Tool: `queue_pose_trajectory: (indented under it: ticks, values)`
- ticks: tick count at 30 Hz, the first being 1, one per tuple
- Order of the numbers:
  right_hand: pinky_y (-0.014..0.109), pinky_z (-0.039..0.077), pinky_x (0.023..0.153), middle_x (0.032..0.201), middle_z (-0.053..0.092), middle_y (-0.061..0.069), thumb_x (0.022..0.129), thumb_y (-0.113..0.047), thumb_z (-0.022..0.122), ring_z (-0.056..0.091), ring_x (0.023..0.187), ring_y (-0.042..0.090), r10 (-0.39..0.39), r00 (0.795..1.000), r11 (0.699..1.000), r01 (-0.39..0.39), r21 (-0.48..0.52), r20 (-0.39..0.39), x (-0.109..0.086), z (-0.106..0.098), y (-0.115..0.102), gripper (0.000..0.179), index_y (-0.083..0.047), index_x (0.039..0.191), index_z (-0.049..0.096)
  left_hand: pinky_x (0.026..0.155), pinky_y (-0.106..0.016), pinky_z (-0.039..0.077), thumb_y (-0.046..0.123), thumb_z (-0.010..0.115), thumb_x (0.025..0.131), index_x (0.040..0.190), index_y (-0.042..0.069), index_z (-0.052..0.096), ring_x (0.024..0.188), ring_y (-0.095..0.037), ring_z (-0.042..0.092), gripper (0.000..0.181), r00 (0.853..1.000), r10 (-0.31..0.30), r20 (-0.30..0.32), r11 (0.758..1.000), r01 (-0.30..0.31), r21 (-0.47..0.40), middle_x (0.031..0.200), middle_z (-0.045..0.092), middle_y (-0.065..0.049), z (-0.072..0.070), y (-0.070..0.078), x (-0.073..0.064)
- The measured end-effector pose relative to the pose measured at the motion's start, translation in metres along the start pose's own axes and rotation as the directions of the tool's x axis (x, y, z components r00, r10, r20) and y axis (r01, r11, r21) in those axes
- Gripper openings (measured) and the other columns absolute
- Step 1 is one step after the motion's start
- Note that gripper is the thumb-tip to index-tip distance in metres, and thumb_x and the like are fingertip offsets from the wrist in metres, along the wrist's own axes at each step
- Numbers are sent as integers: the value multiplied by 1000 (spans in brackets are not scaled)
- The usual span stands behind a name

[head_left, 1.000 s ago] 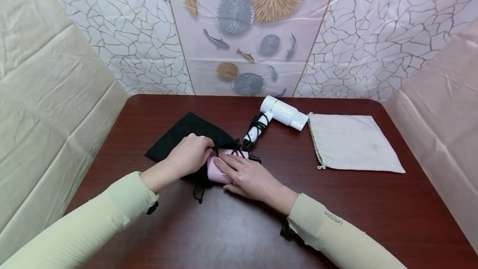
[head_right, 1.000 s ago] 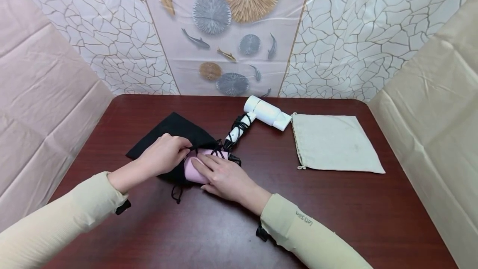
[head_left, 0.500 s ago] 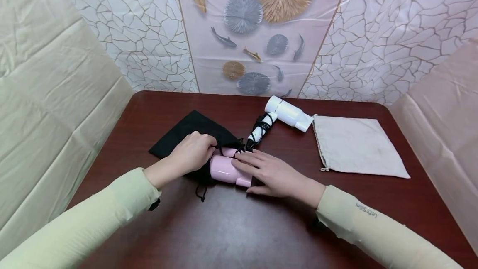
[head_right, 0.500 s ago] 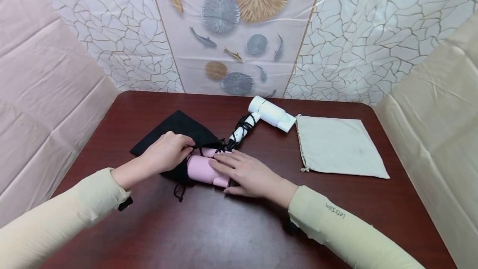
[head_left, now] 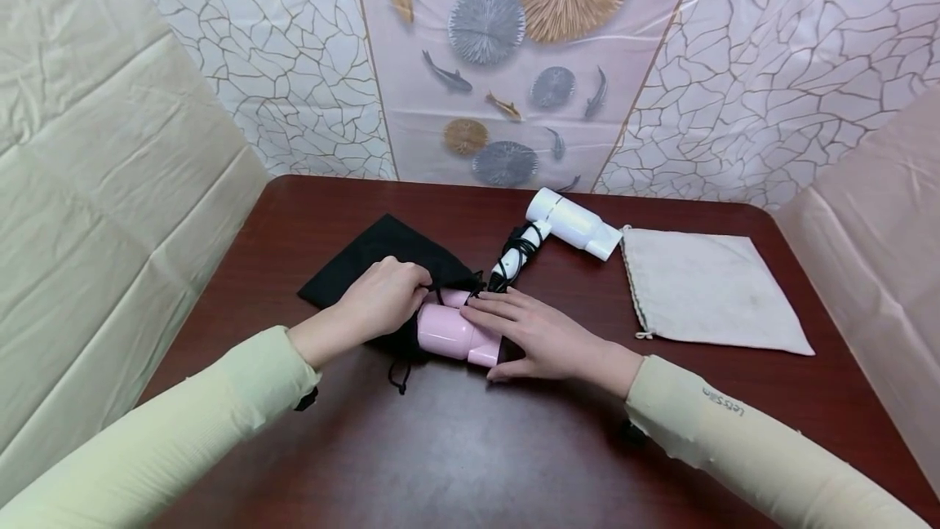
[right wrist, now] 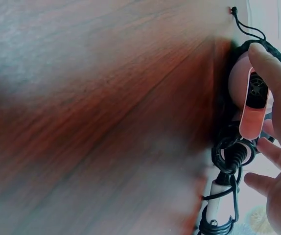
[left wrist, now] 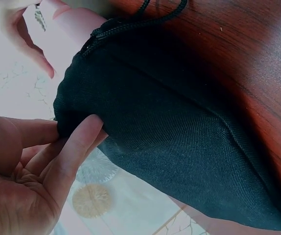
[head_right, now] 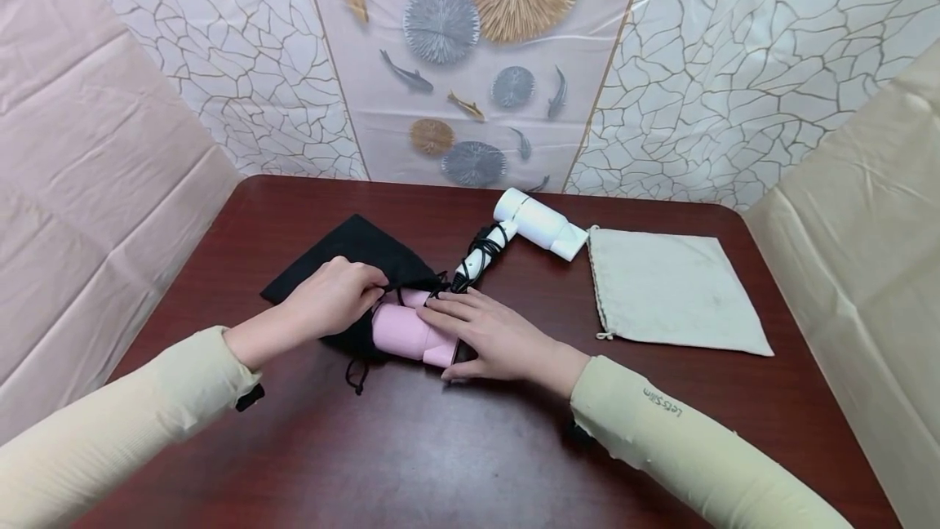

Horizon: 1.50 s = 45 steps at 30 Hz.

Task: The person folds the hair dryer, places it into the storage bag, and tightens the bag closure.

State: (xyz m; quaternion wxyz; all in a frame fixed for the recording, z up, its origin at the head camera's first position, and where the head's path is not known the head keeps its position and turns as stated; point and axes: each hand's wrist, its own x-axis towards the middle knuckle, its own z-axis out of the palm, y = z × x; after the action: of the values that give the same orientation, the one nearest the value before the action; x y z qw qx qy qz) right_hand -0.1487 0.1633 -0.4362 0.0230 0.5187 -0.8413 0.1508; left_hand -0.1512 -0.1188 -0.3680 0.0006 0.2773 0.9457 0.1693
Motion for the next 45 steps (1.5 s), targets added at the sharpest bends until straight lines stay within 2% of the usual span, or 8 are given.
queue_pose_trajectory:
  ticks: [7, 12, 19, 25, 31, 37, 45]
  values:
    - [50, 37, 124, 162, 53, 6, 87, -51, 86, 42, 154, 31, 30, 1000, 999, -30, 26, 5, 3, 5, -1, 92, -12, 162, 48, 79, -40, 64, 2, 70, 99, 109, 0, 81, 90, -27, 78, 15, 1000, 3, 2, 1000, -3, -3, 105, 80, -15, 0, 0, 2]
    - [48, 38, 123, 160, 55, 8, 89, -50, 85, 44, 153, 32, 33, 999, 999, -33, 10, -42, 6, 14, -4, 90, -10, 160, 49, 80, -40, 64, 3, 70, 100, 110, 0, 81, 90, -26, 78, 15, 1000, -8, 10, 1000, 9, -9, 105, 80, -15, 1, 1, 2]
    - [48, 41, 121, 160, 54, 5, 85, -50, 89, 42, 154, 31, 58, 997, 996, -53, 74, -58, 6, 16, -2, 92, -14, 161, 50, 79, -40, 64, 3, 71, 100, 109, 1, 81, 90, -25, 78, 14, 1000, -11, 7, 1000, 12, -14, 104, 80, -14, 1, 3, 2]
    - [47, 44, 119, 158, 57, 3, 89, -40, 86, 45, 153, 29, 73, 994, 996, -69, 55, -78, 6, 19, -4, 81, -15, 159, 52, 81, -40, 64, 3, 71, 99, 108, 1, 82, 91, -25, 78, 14, 1000, -7, 2, 1000, 7, -9, 104, 80, -14, 2, 2, 2]
    - [48, 47, 116, 157, 58, 3, 88, -45, 87, 45, 152, 28, 112, 989, 993, -108, 49, -95, 6, 21, -11, 84, -17, 159, 52, 80, -41, 64, 2, 71, 99, 108, 0, 81, 90, -26, 78, 14, 1000, 4, -3, 1000, -4, -10, 104, 80, -14, 1, 2, 2]
    - [47, 52, 111, 156, 60, 0, 86, -55, 86, 48, 150, 26, 123, 984, 992, -123, 14, -128, 7, 22, -17, 88, -18, 159, 53, 76, -40, 64, 2, 70, 99, 105, 1, 81, 86, -24, 77, 13, 1000, 4, -8, 1000, -4, -19, 100, 80, -13, 1, 1, 1]
    - [47, 62, 90, 149, 65, 7, 87, -54, 85, 56, 142, 27, 151, 969, 987, -159, -28, -196, 13, 23, -24, 84, -15, 156, 57, 79, -42, 64, 1, 70, 99, 105, 0, 81, 90, -27, 77, 13, 999, 21, -31, 999, -22, -37, 102, 80, -15, -3, 5, -1]
